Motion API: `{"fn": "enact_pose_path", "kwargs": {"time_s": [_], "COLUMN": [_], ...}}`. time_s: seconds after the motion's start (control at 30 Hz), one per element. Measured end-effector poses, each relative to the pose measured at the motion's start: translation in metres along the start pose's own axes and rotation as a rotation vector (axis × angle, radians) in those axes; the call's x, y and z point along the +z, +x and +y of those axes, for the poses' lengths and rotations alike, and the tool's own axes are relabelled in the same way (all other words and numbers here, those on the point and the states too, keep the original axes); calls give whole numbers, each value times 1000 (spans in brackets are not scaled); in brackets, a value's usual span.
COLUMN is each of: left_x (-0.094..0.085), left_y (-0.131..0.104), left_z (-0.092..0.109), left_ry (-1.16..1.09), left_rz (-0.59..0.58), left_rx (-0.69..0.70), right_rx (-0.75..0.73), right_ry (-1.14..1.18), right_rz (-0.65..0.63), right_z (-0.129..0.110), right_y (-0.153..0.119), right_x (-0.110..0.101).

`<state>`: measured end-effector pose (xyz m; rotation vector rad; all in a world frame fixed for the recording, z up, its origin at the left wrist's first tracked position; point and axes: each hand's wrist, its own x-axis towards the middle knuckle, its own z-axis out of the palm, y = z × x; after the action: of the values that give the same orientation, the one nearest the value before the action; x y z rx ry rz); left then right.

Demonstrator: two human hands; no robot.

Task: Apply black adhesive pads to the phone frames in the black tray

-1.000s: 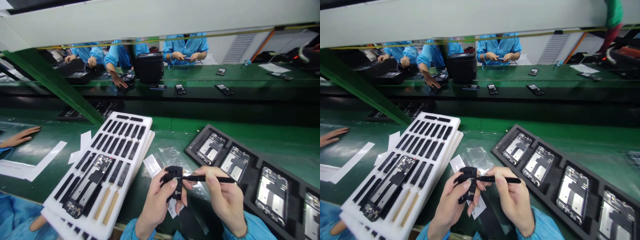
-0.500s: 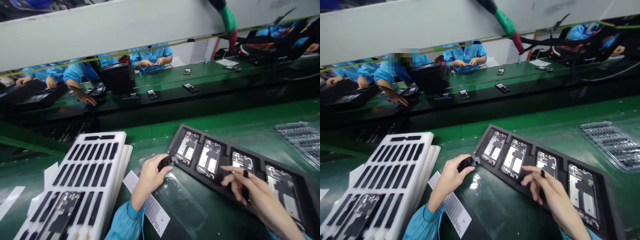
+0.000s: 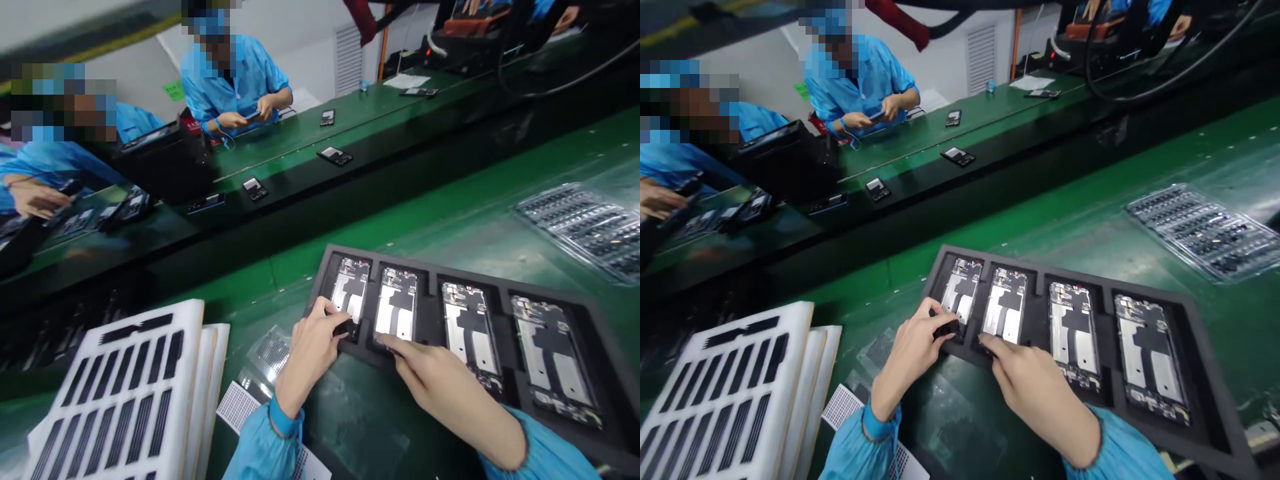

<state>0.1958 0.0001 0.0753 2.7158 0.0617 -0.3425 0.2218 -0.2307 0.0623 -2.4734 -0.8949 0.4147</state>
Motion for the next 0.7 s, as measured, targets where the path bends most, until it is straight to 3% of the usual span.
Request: {"fn": "enact_pose_path", "kwargs": {"time_s": [0.17, 0.33, 0.5, 0.7], "left_x": [-1, 4, 5, 7], "left_y": [2, 5, 5, 15], "left_z": [0, -1, 7, 8], "left_ry": [-75, -47, 28, 269], "left_rz": [-19, -19, -21, 97], "left_rx": [-43, -79, -117, -383], "right_rx": [-114, -83, 32, 32], "right_ry": [-269, -410, -409, -302], "right_rz": [-150, -323, -352, -330], "right_z": [-14, -36, -55, -67], "right_y": [15, 28, 38, 47], "right_x": [5, 13, 23, 23]}}
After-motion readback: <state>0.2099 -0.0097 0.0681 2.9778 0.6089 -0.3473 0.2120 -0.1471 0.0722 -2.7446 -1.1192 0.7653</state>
